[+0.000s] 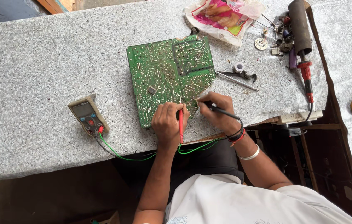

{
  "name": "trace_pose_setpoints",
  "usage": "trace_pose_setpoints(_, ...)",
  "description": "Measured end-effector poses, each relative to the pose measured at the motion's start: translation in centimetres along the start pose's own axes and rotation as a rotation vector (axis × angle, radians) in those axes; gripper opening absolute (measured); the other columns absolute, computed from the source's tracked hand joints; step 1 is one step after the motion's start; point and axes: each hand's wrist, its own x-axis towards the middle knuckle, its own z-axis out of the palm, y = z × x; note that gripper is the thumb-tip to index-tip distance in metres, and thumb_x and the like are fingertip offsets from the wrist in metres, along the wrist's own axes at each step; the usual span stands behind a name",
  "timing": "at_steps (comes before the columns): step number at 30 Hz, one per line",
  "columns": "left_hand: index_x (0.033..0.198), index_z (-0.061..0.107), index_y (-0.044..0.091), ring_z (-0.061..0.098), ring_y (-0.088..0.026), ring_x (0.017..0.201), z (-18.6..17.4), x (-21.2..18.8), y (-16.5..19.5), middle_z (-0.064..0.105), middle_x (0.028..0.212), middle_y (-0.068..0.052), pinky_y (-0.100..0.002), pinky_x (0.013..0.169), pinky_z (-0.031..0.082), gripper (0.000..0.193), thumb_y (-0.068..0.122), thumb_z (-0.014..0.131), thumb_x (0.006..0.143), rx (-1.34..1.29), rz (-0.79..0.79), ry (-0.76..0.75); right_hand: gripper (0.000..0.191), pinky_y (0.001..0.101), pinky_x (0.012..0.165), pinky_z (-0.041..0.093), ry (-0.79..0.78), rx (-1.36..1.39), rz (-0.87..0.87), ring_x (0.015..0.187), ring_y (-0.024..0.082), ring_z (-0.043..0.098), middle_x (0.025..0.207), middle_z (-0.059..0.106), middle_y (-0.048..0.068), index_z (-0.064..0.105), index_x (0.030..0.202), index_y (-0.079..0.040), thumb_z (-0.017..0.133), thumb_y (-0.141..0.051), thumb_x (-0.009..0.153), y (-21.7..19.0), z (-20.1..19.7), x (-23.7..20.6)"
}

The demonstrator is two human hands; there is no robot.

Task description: The person tests a green circuit board on a workbench using a multimeter, touching the red and black probes to various points on the board and moving between test locations. Near the end the person lifts and flips the board to probe its other side.

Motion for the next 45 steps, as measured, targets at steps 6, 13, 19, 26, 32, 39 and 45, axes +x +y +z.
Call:
trace_pose_setpoints(6,0.088,0.062,0.009,0.063,-0.020,0.071,0.4,-1.3,-0.1,0.064,0.080,-0.003,-0.036,0.064,0.051,0.022,0.009,0.083,0.084,-0.004,-0.013,-0.028,0.012,0.0267,0.060,0.054,-0.045,0.034,-0.021,0.067,0.012,0.069,0.076,0.071,0.008,0.072,0.096,0.000,0.075,0.000,0.083,0.2,0.1,-0.9)
trace_pose_setpoints(13,0.088,0.062,0.010,0.063,-0.020,0.072,0.2,-1.1,0.0,0.064,0.081,-0.003,-0.035,0.064,0.052,0.021,0.009,0.083,0.084,-0.001,-0.008,-0.024,0.011,0.0259,0.061,0.054,0.004,0.046,0.020,0.068,0.011,0.070,0.079,0.072,0.007,0.072,0.097,-0.001,0.073,0.000,0.085,-0.5,0.1,-0.7)
trace_pose_setpoints(19,0.087,0.063,0.010,0.063,-0.020,0.072,0.3,-1.5,0.2,0.065,0.081,-0.003,-0.035,0.064,0.052,0.021,0.009,0.084,0.084,0.005,-0.012,-0.021,0.010,0.0252,0.061,0.055,-0.035,0.085,0.052,0.068,0.010,0.070,0.079,0.073,0.007,0.073,0.097,-0.002,0.072,-0.001,0.087,-0.1,0.0,-1.3)
trace_pose_setpoints(26,0.088,0.063,0.010,0.063,-0.021,0.073,0.1,-1.6,0.5,0.065,0.082,-0.004,-0.036,0.065,0.052,0.021,0.008,0.083,0.083,0.001,-0.017,-0.011,0.009,0.0241,0.059,0.056,-0.056,0.106,0.067,0.066,0.008,0.071,0.075,0.073,0.006,0.075,0.096,-0.003,0.072,-0.002,0.088,0.0,-0.3,-1.6)
trace_pose_setpoints(32,0.087,0.062,0.010,0.062,-0.021,0.071,0.3,-1.8,0.5,0.064,0.080,-0.003,-0.036,0.063,0.051,0.022,0.009,0.084,0.083,0.009,-0.015,-0.007,0.011,0.0245,0.056,0.052,-0.066,0.025,-0.003,0.064,0.009,0.067,0.077,0.073,0.006,0.075,0.096,-0.003,0.075,-0.001,0.086,-0.3,-0.6,-1.6)
trace_pose_setpoints(39,0.087,0.062,0.010,0.063,-0.019,0.071,0.5,-2.0,0.6,0.064,0.080,-0.003,-0.034,0.062,0.051,0.022,0.009,0.084,0.084,-0.001,-0.013,-0.010,0.012,0.0250,0.057,0.051,-0.049,0.028,0.037,0.063,0.010,0.066,0.076,0.071,0.005,0.074,0.098,-0.002,0.075,-0.002,0.086,-0.5,-0.9,-1.7)
trace_pose_setpoints(45,0.088,0.062,0.011,0.063,-0.024,0.075,-0.4,-3.1,2.0,0.063,0.082,-0.004,-0.038,0.066,0.051,0.022,0.010,0.083,0.085,-0.006,-0.032,-0.027,0.014,0.0265,0.065,0.054,-0.054,0.036,-0.009,0.071,0.011,0.068,0.081,0.072,0.007,0.074,0.102,-0.002,0.076,-0.002,0.089,-1.1,-1.8,-3.5)
